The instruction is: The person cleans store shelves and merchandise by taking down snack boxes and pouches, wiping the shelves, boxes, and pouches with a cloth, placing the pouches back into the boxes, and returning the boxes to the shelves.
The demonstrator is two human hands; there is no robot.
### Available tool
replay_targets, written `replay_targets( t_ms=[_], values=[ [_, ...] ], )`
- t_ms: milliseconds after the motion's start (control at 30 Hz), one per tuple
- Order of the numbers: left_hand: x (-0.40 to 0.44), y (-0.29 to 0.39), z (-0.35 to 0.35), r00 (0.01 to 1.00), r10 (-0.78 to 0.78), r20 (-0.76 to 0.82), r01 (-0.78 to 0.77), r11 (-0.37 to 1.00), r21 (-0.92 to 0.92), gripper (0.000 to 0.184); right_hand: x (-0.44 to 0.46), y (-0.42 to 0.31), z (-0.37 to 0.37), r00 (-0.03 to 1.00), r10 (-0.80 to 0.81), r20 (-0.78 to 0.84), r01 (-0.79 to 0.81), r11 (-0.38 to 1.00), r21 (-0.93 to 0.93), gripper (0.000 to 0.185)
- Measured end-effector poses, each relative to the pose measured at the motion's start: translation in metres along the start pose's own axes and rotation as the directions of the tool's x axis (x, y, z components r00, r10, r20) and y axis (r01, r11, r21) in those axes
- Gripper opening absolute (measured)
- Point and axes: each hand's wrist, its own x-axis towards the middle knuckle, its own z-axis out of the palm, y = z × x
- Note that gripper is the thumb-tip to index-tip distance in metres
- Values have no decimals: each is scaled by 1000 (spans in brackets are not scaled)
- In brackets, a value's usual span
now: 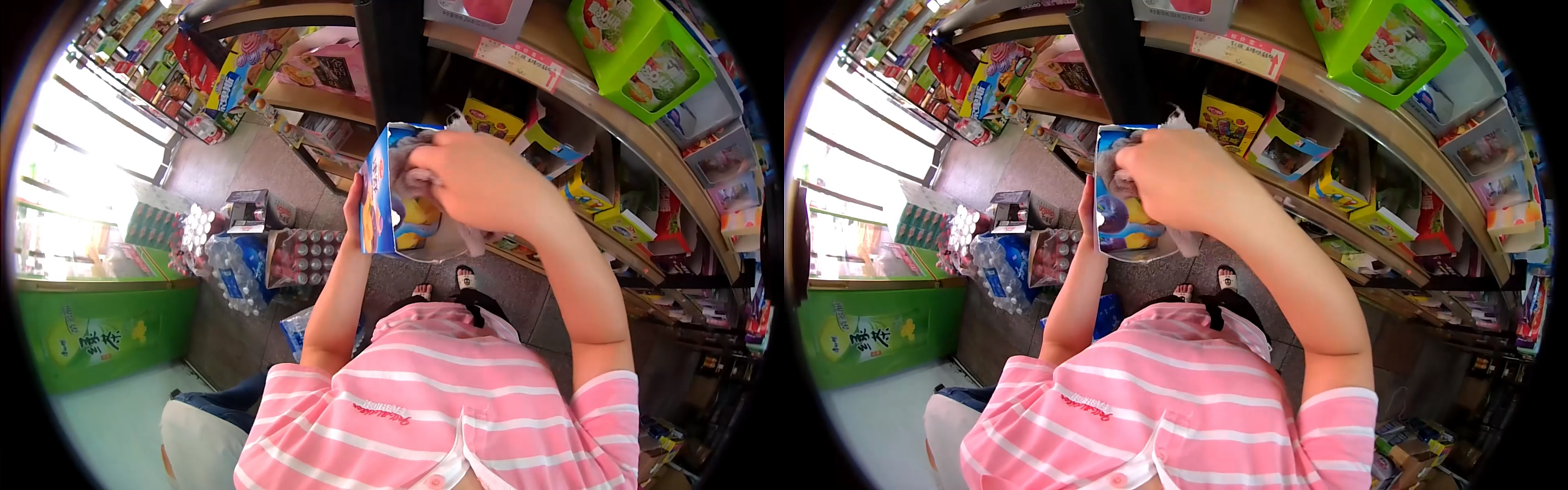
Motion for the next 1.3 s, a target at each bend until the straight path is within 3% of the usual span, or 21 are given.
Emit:
replay_targets(
  t_ms=[33,100,133,200,233,300,400,567,600,667,733,767,800,867,933,1033,1100,1133,1200,1267,1300],
  values=[
    [0,-1,-2,999,-31,23,33,994,-108,57,-12,0,-11,998,-22,-60,25,998,56,23],
    [1,-3,-5,999,-26,27,28,996,-82,58,-33,6,-23,972,98,-212,-44,968,245,28],
    [4,-4,-4,999,-23,34,24,998,-54,58,-41,13,-33,948,53,-313,0,986,165,32],
    [7,-10,22,986,-21,167,41,992,-118,64,-61,22,-47,892,129,-432,7,954,301,30],
    [10,-10,25,993,-63,97,77,986,-149,66,-71,29,-49,889,122,-442,13,957,289,30],
    [13,-11,38,994,-92,58,102,977,-187,69,-84,44,-45,825,263,-501,44,853,519,31],
    [21,-17,48,979,-121,162,150,972,-183,69,-93,51,-41,785,172,-595,157,875,459,32],
    [33,-32,82,961,-129,243,176,967,-182,67,-99,24,-66,905,-13,-424,138,954,265,32],
    [37,-38,86,988,-82,128,93,992,-86,65,-94,19,-65,937,-49,-347,117,977,180,31],
    [45,-47,89,993,15,113,-7,998,-67,64,-83,16,-54,950,-89,-298,125,987,104,32],
    [53,-49,87,996,48,78,-48,999,-7,63,-73,25,-32,856,-168,-489,-23,932,-361,33],
    [57,-48,88,975,18,223,9,993,-117,63,-69,27,-25,853,-188,-487,-59,891,-449,32],
    [57,-49,91,932,5,362,79,973,-216,63,-70,31,-25,852,-193,-487,-54,893,-448,32],
    [56,-51,101,933,40,359,27,984,-179,59,-69,35,-30,925,-165,-343,11,912,-410,28],
    [56,-53,113,925,100,367,-62,992,-112,52,-69,42,-23,915,-178,-362,19,916,-402,23],
    [52,-64,105,937,108,333,-57,986,-159,54,-64,51,-33,958,-139,-250,43,934,-353,20],
    [54,-64,93,927,69,369,23,971,-238,62,-71,47,-49,991,60,117,-40,984,-173,27],
    [50,-68,87,930,70,362,22,969,-245,62,-78,52,-48,990,62,126,-40,985,-170,27],
    [47,-70,95,986,163,28,-163,987,-6,61,-93,63,-52,985,-151,-78,160,979,124,24],
    [44,-76,94,987,147,62,-145,989,-42,60,-102,61,-56,987,-136,-87,147,980,131,28],
    [44,-78,89,988,147,43,-146,989,-33,59,-101,54,-54,970,-77,-229,73,997,-28,32]
  ],
)
